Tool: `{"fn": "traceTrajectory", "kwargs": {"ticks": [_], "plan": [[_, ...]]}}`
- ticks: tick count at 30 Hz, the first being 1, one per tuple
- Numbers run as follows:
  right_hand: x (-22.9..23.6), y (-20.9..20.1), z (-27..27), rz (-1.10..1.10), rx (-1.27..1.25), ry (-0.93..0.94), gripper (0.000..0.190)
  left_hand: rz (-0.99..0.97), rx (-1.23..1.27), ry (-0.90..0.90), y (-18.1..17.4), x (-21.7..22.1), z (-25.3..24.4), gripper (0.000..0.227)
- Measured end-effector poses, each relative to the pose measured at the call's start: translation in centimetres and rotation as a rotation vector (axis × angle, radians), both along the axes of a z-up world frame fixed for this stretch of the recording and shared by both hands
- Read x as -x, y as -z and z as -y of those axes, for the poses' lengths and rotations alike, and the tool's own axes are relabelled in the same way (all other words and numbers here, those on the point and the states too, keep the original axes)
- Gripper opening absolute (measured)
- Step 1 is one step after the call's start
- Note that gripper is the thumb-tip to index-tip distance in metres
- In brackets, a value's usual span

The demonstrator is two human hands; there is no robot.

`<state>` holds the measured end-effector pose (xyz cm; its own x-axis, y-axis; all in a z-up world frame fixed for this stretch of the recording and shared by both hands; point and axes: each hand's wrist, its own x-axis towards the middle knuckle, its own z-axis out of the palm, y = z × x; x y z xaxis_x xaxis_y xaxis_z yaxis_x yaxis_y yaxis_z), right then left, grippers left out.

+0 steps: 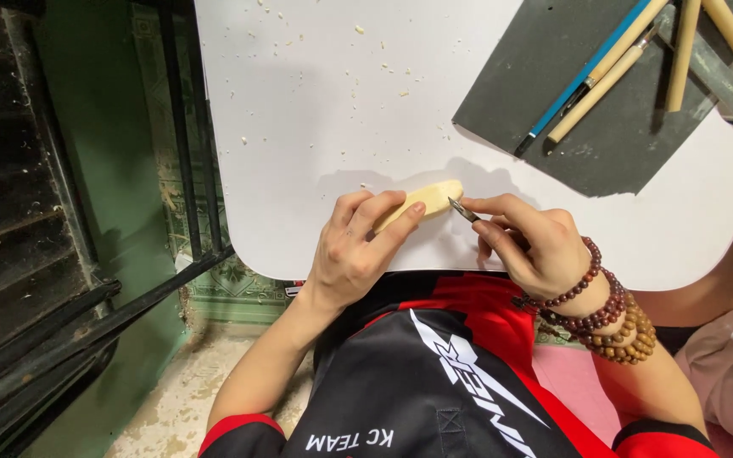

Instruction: Using a precision tool to apply adhesive or detail a small wooden component on a low workbench

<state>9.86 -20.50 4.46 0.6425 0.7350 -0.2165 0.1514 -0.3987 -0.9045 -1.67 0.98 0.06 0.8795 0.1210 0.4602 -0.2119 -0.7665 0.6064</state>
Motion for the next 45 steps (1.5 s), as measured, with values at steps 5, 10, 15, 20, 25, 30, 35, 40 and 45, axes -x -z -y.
{"fn": "traceTrajectory", "kwargs": {"ticks": [5, 10, 15, 20, 25, 30, 35, 40, 45], "plan": [[0.6, -0.3, 0.1, 0.129, 0.050, 0.014, 0.017, 0.015, -0.009, 0.002, 0.3, 0.2, 0.1, 0.019], [0.8, -0.2, 0.2, 0.134, 0.047, 0.027, 0.016, 0.020, -0.031, 0.007, 0.8, 0.3, 0.2, 0.017], [1.1, -0.2, 0.2, 0.141, 0.060, 0.045, 0.015, 0.026, -0.060, 0.003, 0.1, 0.0, 0.2, 0.018], [1.9, 0.6, 0.7, 0.209, 0.077, 0.041, 0.019, 0.016, -0.081, 0.003, 0.4, 0.4, 0.4, 0.017], [3.6, 2.9, 1.8, 0.312, 0.112, 0.069, 0.026, -0.012, -0.125, -0.006, 0.7, 0.2, 0.4, 0.014], [4.2, 3.9, 2.1, 0.376, 0.097, 0.097, 0.028, -0.022, -0.127, -0.012, -0.5, -0.6, 0.2, 0.019], [4.1, 3.5, 1.7, 0.417, 0.093, 0.088, 0.029, -0.044, -0.108, 0.009, -0.2, -0.4, 0.1, 0.020], [4.1, 3.8, 1.6, 0.438, 0.058, 0.096, 0.028, -0.072, -0.027, 0.043, -0.3, -0.4, 0.0, 0.030], [4.3, 4.1, 1.7, 0.463, 0.047, 0.087, 0.028, -0.081, 0.006, -0.013, -1.0, -2.2, 0.1, 0.028]]}}
